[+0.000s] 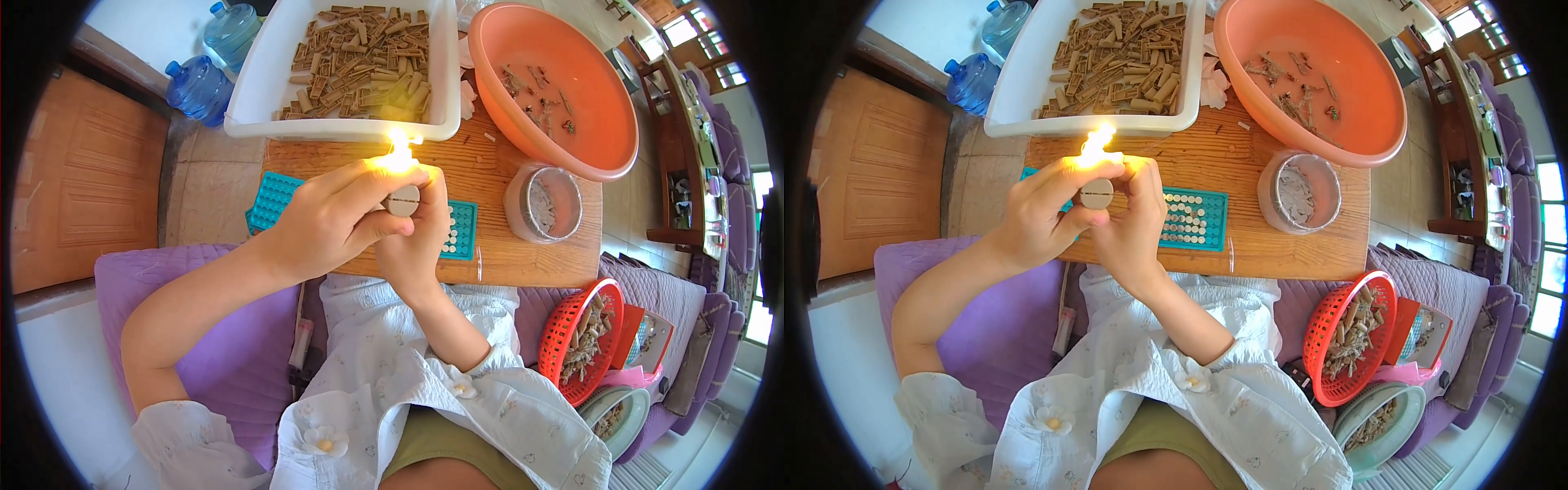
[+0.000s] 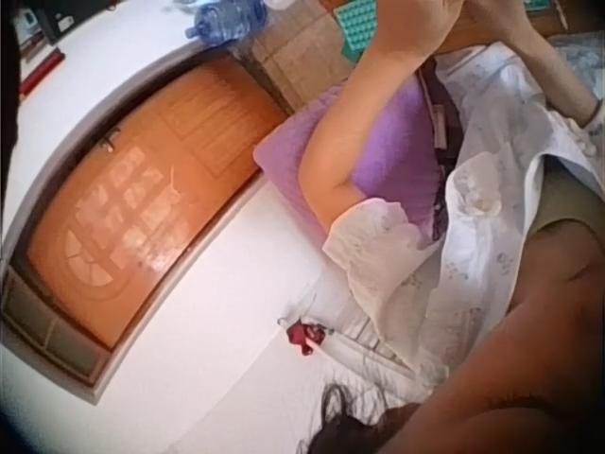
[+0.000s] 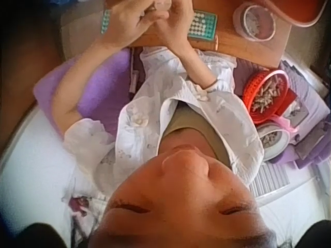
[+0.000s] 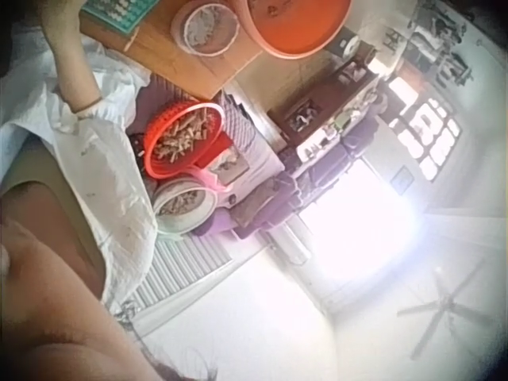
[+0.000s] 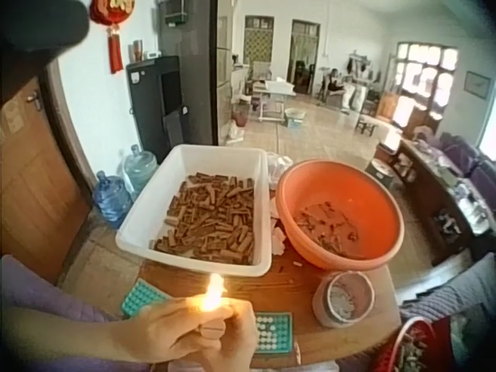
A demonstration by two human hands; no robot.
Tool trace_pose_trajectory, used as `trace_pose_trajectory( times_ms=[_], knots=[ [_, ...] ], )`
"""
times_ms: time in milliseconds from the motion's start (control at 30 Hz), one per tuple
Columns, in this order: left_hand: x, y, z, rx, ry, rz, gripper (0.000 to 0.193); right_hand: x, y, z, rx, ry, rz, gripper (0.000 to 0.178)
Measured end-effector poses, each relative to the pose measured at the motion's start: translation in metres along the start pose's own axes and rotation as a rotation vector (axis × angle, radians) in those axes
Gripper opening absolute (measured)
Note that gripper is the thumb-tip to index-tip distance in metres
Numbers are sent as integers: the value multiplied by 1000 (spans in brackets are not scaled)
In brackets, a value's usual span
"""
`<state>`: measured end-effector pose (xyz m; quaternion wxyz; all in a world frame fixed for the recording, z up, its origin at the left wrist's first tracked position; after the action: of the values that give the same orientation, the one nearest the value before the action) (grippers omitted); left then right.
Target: The person assembles small plastic housings with metal pins and springs by hand at a low table.
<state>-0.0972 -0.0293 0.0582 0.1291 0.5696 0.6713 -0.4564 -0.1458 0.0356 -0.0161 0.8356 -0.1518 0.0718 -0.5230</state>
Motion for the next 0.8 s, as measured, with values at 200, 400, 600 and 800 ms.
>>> trace_pose_trajectory(
  times_ms=[200, 400, 600, 800],
  knots=[
    [2, -2, 4, -52, 122, -42, 34, 14, 8, 10, -78, -5, 105, 23],
    [8, 5, 17, -210, 249, -24, 30, 24, 17, -3, 25, -87, 171, 14],
    [14, 11, 35, -424, 537, -62, 31, 14, 1, -11, 143, -100, 509, 22],
    [37, 26, 51, -795, 1044, -52, 36, -139, -29, -35, 359, 400, 244, 19]
  ],
)
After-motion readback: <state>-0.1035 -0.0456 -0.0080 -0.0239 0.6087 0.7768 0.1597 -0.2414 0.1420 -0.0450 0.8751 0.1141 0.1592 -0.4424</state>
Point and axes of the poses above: each hand's wrist, its own y-axis away from the middle knuckle, its own x-axis out of the palm, z = x × y, the point moved 9 cm from there along -y, towards the middle knuckle, and after that the axes turned 3 degrees about z, right-handed, at the moved point
